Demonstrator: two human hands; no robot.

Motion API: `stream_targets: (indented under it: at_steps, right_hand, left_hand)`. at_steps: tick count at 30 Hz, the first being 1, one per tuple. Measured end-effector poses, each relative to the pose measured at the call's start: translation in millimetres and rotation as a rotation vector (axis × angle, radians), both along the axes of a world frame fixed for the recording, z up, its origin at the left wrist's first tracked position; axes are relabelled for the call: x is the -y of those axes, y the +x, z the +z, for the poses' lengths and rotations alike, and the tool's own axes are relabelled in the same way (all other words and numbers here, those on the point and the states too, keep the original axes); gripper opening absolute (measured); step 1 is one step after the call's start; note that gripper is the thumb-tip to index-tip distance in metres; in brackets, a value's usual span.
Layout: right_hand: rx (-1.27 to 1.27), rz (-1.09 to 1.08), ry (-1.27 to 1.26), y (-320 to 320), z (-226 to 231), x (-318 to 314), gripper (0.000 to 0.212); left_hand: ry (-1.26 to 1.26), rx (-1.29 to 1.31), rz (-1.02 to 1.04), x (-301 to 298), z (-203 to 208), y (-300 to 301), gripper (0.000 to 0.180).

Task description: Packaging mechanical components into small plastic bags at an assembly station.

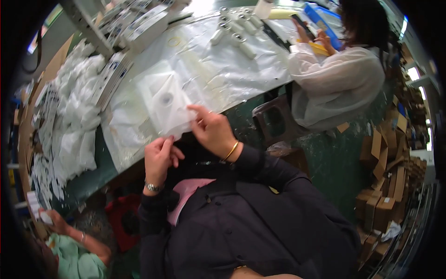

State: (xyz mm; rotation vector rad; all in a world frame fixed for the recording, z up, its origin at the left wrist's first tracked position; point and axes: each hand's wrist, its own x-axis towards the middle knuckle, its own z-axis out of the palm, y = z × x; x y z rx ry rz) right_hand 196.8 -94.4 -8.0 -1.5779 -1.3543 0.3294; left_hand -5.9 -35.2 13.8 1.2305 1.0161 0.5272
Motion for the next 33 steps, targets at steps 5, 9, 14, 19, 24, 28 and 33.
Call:
stream_targets:
  at_steps: [5, 9, 14, 19, 24, 28, 33]
  right_hand:
    - [-0.242, 0.025, -0.042, 20.6, 9.3, 12.3, 0.042]
    - [-0.242, 0.044, -0.039, 23.4, 6.7, 21.5, 0.038]
    - [-0.036, 0.034, 0.025, 22.5, 10.8, 30.9, 0.031]
    - [0.090, 0.066, 0.129, 17.1, 21.9, 26.9, 0.024]
    - [0.080, 0.184, 0.144, 4.8, 24.1, 15.6, 0.019]
    - [0.098, 0.277, 0.137, -5.3, 23.8, 2.5, 0.016]
    - [0.091, 0.322, 0.085, -13.6, 25.6, -5.7, 0.015]
  left_hand:
    - [-0.012, -0.012, -0.053, -8.8, 1.5, -4.6, 0.033]
    - [-0.046, -0.035, -0.076, -10.9, 10.1, -11.1, 0.037]
    - [-0.007, -0.026, 0.052, -14.2, 16.0, -6.6, 0.041]
    - [0.161, -0.155, 0.009, -20.1, 14.0, 7.2, 0.037]
    - [0.138, -0.044, 0.043, -21.9, 3.0, 2.5, 0.034]
    - [0.053, 0.013, 0.057, -21.1, 4.0, -4.5, 0.030]
    - [0.008, 0.084, 0.028, -19.8, 4.3, -5.4, 0.032]
